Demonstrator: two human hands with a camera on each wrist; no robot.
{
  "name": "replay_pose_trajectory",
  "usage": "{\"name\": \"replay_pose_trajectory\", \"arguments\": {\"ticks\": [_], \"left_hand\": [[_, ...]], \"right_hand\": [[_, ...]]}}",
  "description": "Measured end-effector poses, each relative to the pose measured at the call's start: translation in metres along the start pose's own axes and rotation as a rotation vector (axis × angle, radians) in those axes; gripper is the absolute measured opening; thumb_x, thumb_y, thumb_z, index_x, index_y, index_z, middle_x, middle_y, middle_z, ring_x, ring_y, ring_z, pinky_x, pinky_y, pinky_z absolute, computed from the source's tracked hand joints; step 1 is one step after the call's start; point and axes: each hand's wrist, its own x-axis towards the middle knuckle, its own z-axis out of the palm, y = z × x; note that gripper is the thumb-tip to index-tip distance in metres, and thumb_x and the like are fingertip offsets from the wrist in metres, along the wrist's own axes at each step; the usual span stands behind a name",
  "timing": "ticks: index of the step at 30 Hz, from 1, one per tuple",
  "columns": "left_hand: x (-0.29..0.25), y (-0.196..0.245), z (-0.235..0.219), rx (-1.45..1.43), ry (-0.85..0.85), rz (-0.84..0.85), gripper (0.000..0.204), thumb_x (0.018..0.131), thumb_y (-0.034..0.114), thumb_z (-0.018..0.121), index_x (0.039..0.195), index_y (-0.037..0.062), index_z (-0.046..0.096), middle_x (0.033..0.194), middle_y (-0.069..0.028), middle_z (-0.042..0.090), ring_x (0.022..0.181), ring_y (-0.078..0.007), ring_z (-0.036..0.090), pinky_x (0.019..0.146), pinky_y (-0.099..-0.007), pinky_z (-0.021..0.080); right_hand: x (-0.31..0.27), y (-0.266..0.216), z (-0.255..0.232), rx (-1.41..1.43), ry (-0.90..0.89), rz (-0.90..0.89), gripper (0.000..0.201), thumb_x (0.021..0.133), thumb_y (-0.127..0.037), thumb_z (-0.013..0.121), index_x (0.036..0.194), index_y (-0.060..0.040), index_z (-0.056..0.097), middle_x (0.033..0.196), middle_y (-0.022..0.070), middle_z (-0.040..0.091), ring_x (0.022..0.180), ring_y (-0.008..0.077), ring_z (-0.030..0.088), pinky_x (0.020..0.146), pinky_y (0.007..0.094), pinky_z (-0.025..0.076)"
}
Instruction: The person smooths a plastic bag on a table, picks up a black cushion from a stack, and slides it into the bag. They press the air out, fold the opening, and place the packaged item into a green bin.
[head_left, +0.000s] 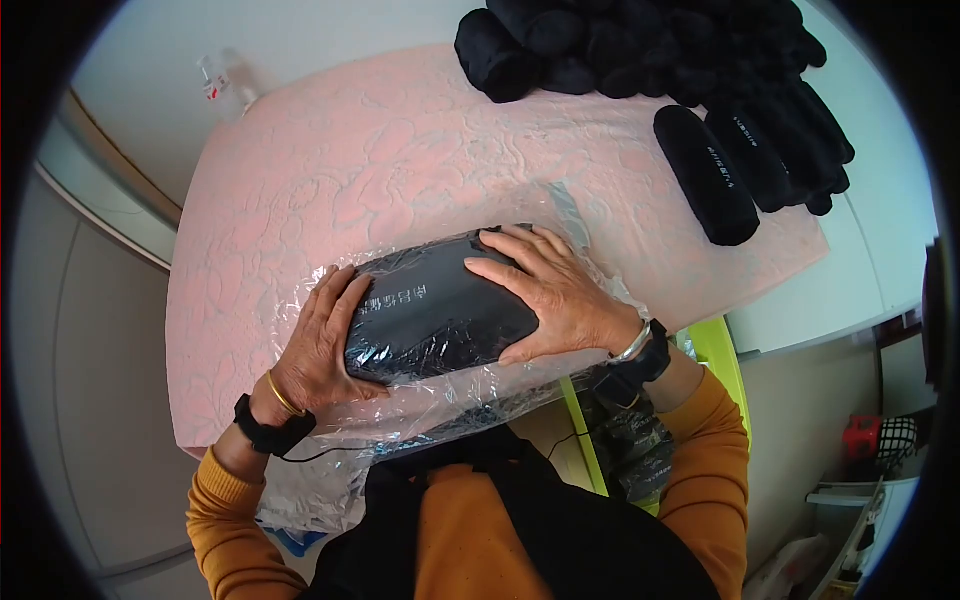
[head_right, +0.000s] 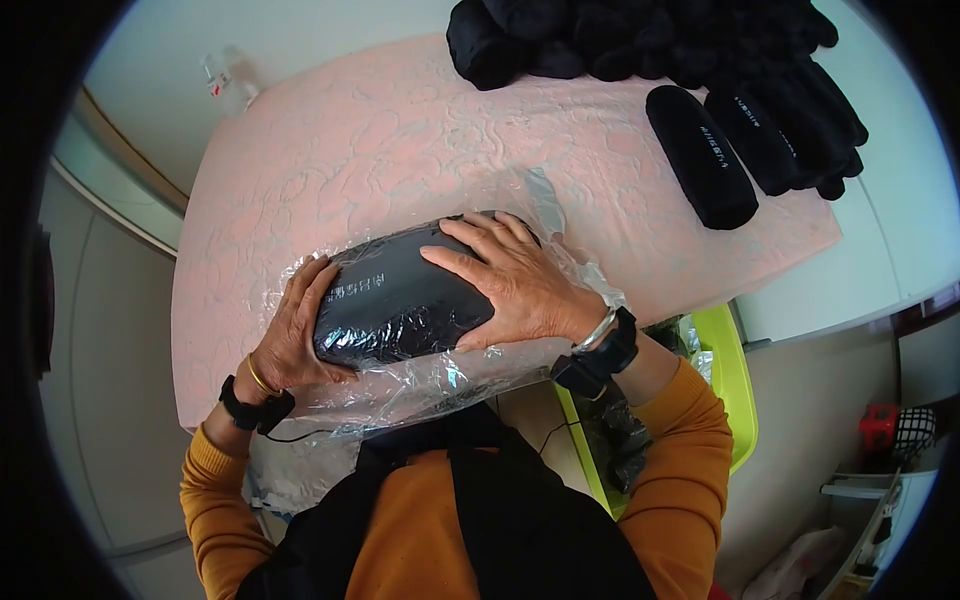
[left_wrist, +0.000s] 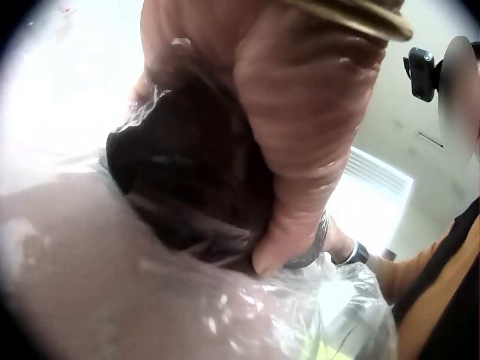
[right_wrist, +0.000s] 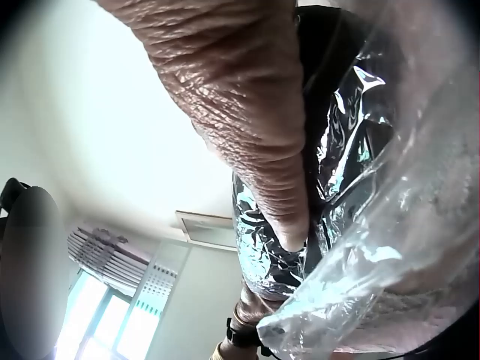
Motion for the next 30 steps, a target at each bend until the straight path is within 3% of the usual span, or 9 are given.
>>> {"name": "replay_pose_trajectory", "arguments": {"ticks": [7, 10, 15, 19, 22, 26, 30], "left_hand": [[-0.002, 0.006, 0.003, -0.043, 0.07, 0.084, 0.116, 0.043, 0.012, 0.087, 0.143, 0.0053, 0.029, 0.134, -0.0221, 0.039, 0.123, -0.0418, 0.041, 0.107, -0.0453, 0.036], [-0.006, 0.007, 0.004, 0.0, 0.068, 0.073, 0.112, 0.044, 0.007, 0.084, 0.142, 0.0055, 0.03, 0.131, -0.0217, 0.041, 0.119, -0.0411, 0.044, 0.104, -0.0444, 0.038], [-0.007, 0.014, 0.004, 0.041, 0.099, 0.067, 0.107, 0.045, 0.002, 0.081, 0.14, 0.0055, 0.033, 0.129, -0.0208, 0.043, 0.115, -0.0406, 0.047, 0.101, -0.0437, 0.041], [-0.01, 0.013, 0.009, 0.029, 0.167, 0.093, 0.106, 0.044, 0.002, 0.081, 0.139, 0.005, 0.034, 0.13, -0.0203, 0.043, 0.117, -0.0402, 0.046, 0.102, -0.0428, 0.041], [-0.014, 0.016, 0.01, 0.057, 0.195, 0.093, 0.108, 0.043, 0.003, 0.082, 0.139, 0.005, 0.034, 0.131, -0.0205, 0.042, 0.118, -0.0403, 0.045, 0.103, -0.0431, 0.04], [-0.009, 0.015, 0.007, 0.037, 0.169, 0.065, 0.111, 0.042, 0.006, 0.084, 0.14, 0.0054, 0.034, 0.133, -0.0208, 0.042, 0.12, -0.0404, 0.044, 0.104, -0.0441, 0.038], [-0.006, 0.005, 0.008, -0.069, 0.15, 0.054, 0.113, 0.041, 0.01, 0.087, 0.141, 0.0065, 0.033, 0.135, -0.0212, 0.039, 0.124, -0.0416, 0.04, 0.107, -0.0461, 0.036]], "right_hand": [[-0.009, -0.009, 0.004, -0.027, 0.039, 0.017, 0.1, 0.056, -0.048, 0.084, 0.142, -0.0199, 0.04, 0.14, 0.01, 0.038, 0.128, 0.0317, 0.036, 0.108, 0.0482, 0.028], [-0.014, -0.008, 0.007, -0.047, 0.109, -0.027, 0.096, 0.059, -0.047, 0.084, 0.141, -0.0198, 0.042, 0.139, 0.0098, 0.039, 0.126, 0.0313, 0.038, 0.107, 0.0472, 0.029], [-0.016, -0.007, 0.004, -0.041, 0.082, -0.038, 0.094, 0.061, -0.047, 0.082, 0.141, -0.018, 0.041, 0.139, 0.011, 0.041, 0.127, 0.0322, 0.039, 0.108, 0.0475, 0.028], [-0.005, -0.007, -0.015, -0.027, 0.023, -0.075, 0.092, 0.067, -0.057, 0.074, 0.142, -0.0149, 0.04, 0.14, 0.0136, 0.041, 0.131, 0.0335, 0.036, 0.11, 0.0489, 0.025], [0.001, -0.013, -0.027, -0.071, 0.166, 0.004, 0.087, 0.076, -0.064, 0.061, 0.142, -0.0121, 0.038, 0.142, 0.0156, 0.04, 0.134, 0.0352, 0.032, 0.113, 0.0501, 0.021], [-0.001, 0.003, 0.009, -0.092, 0.098, 0.057, 0.08, 0.084, -0.067, 0.05, 0.142, -0.0128, 0.039, 0.143, 0.0165, 0.038, 0.134, 0.0378, 0.031, 0.111, 0.0511, 0.02], [0.006, 0.014, 0.01, -0.003, 0.046, 0.083, 0.078, 0.085, -0.061, 0.052, 0.142, -0.0108, 0.038, 0.144, 0.0164, 0.038, 0.136, 0.0361, 0.029, 0.113, 0.0506, 0.018]]}}
